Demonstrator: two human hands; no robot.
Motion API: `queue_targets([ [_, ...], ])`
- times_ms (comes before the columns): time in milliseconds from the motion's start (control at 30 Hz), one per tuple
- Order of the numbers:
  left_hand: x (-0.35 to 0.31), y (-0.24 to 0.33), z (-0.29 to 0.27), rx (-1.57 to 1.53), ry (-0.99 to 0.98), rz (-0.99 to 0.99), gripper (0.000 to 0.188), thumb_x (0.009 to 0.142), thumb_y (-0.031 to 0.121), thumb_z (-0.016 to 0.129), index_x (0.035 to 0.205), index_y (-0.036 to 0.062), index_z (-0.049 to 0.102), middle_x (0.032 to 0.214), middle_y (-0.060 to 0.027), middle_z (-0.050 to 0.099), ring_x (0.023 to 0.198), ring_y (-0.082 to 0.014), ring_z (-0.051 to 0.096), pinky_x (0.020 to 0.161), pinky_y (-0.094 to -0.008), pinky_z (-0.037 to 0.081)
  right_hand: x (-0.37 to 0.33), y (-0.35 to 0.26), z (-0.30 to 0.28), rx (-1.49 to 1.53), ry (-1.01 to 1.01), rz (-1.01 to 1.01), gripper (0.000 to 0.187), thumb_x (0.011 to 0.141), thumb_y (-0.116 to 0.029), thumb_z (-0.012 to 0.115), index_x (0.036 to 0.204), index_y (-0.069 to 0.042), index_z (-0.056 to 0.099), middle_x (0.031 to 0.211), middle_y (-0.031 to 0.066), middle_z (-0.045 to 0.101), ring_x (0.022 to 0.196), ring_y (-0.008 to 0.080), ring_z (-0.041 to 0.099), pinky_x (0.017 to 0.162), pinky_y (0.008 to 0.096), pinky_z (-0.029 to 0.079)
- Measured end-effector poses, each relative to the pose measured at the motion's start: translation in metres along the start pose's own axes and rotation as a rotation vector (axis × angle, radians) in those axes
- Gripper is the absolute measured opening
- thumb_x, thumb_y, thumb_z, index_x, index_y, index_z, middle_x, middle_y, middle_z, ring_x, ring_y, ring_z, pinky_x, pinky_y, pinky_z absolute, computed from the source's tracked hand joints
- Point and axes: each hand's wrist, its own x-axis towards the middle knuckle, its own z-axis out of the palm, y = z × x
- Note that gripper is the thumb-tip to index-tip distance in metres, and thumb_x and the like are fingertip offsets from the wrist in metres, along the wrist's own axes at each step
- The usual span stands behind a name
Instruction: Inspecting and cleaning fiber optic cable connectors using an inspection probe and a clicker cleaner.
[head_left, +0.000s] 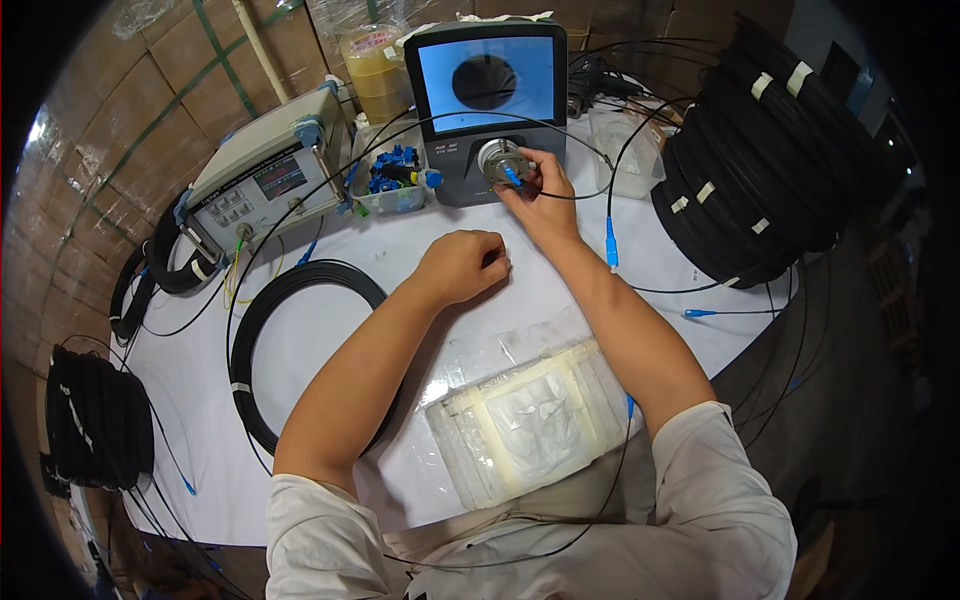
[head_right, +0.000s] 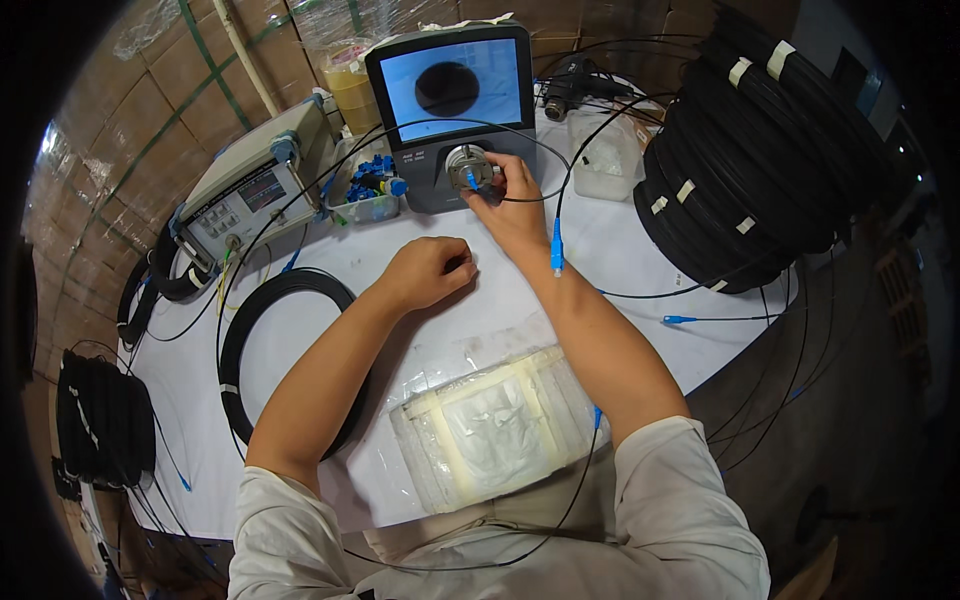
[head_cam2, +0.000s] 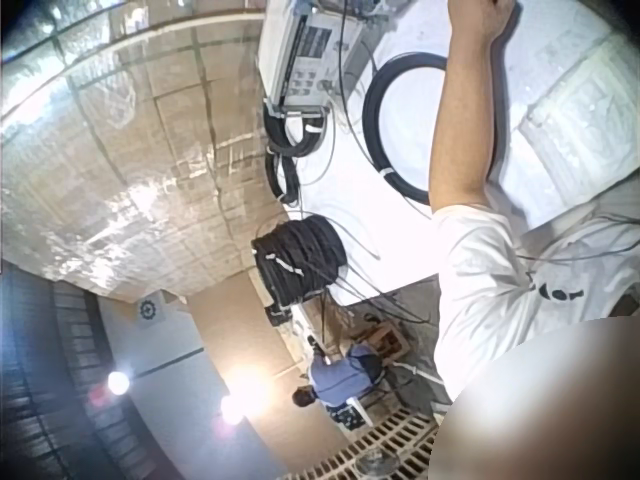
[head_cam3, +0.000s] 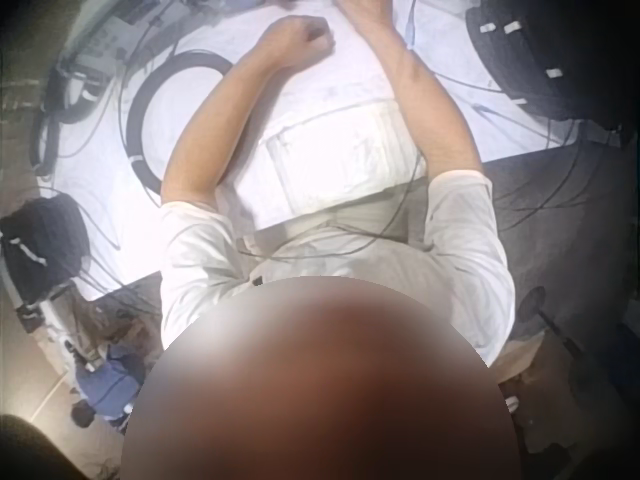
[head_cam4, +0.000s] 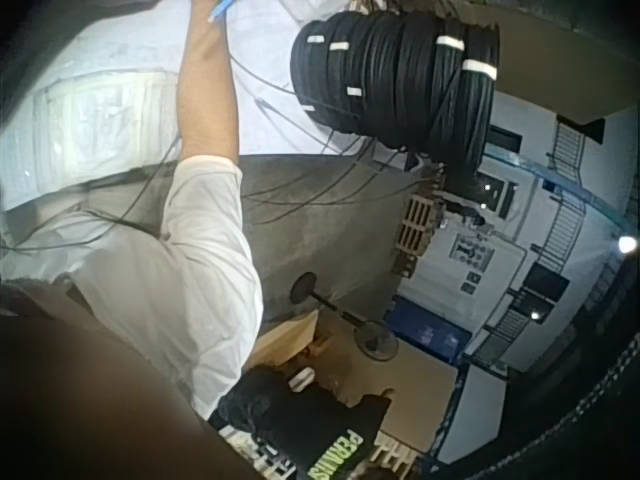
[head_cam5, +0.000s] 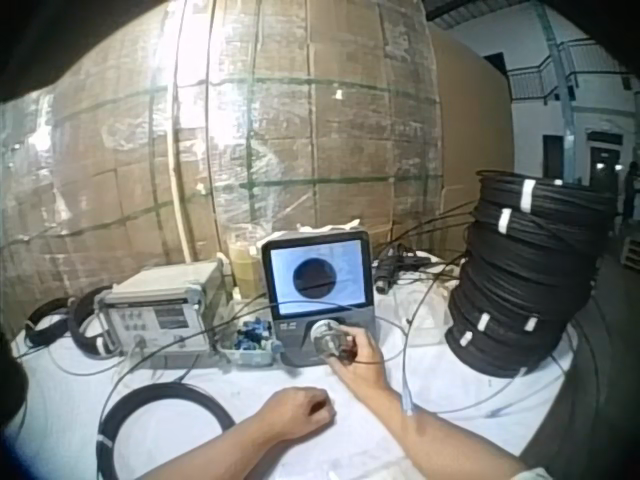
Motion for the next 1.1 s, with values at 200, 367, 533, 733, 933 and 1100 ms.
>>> queue_targets([
  [200, 0.0, 0.001, 0.0, 0.007, -0.008, -0.022, 0.026, 0.084, 0.032, 0.065, 0.086, 0.0064, 0.072, 0.083, -0.0163, 0.071, 0.08, -0.0379, 0.068, 0.073, -0.0485, 0.053, 0.0, 0.0, -0.001, 0.002, 0.01, -0.013, 0.058, 0.077, -0.012, 0.088, 0.127, -0.007, 0.059, 0.094, 0.001, 0.061, 0.078, 0.0094, 0.055, 0.069, 0.0251, 0.051],
  [367, 0.0, 0.0, 0.001, -0.001, -0.005, -0.013, 0.026, 0.084, 0.031, 0.065, 0.087, 0.007, 0.072, 0.083, -0.0159, 0.071, 0.079, -0.0381, 0.068, 0.073, -0.0484, 0.053, -0.001, -0.001, -0.003, 0.015, -0.01, -0.001, 0.059, 0.076, -0.014, 0.09, 0.126, -0.007, 0.059, 0.094, 0.0011, 0.061, 0.077, 0.0093, 0.055, 0.069, 0.025, 0.051],
  [533, 0.0, -0.001, 0.002, -0.004, -0.011, -0.008, 0.026, 0.085, 0.032, 0.065, 0.087, 0.0069, 0.072, 0.083, -0.0157, 0.071, 0.078, -0.0382, 0.068, 0.073, -0.0483, 0.053, 0.0, 0.004, 0.0, 0.05, 0.007, -0.026, 0.06, 0.076, -0.013, 0.09, 0.126, -0.006, 0.059, 0.094, 0.0005, 0.061, 0.077, 0.0083, 0.054, 0.069, 0.0245, 0.051],
  [733, -0.002, -0.002, 0.0, -0.019, 0.008, -0.012, 0.026, 0.085, 0.031, 0.065, 0.087, 0.0058, 0.072, 0.083, -0.0157, 0.071, 0.078, -0.0381, 0.068, 0.071, -0.0482, 0.053, -0.002, 0.004, 0.0, 0.019, -0.009, -0.015, 0.057, 0.077, -0.01, 0.09, 0.125, -0.005, 0.058, 0.097, 0.0016, 0.063, 0.082, 0.008, 0.058, 0.072, 0.024, 0.053],
  [933, -0.002, 0.0, 0.0, -0.008, 0.014, 0.025, 0.028, 0.088, 0.03, 0.066, 0.086, 0.0027, 0.069, 0.081, -0.0178, 0.069, 0.074, -0.0384, 0.066, 0.069, -0.0459, 0.052, -0.001, 0.009, 0.001, 0.052, 0.007, -0.005, 0.056, 0.077, -0.011, 0.09, 0.123, -0.006, 0.058, 0.1, 0.0027, 0.065, 0.083, 0.0088, 0.059, 0.074, 0.0245, 0.053],
  [1100, -0.002, 0.0, -0.001, -0.022, 0.007, 0.006, 0.027, 0.088, 0.03, 0.066, 0.086, 0.0034, 0.069, 0.081, -0.0178, 0.069, 0.074, -0.0387, 0.066, 0.069, -0.046, 0.052, -0.002, 0.005, -0.001, 0.022, 0.004, 0.006, 0.055, 0.077, -0.012, 0.09, 0.122, -0.005, 0.059, 0.101, 0.0033, 0.066, 0.083, 0.0092, 0.059, 0.074, 0.0253, 0.053],
])
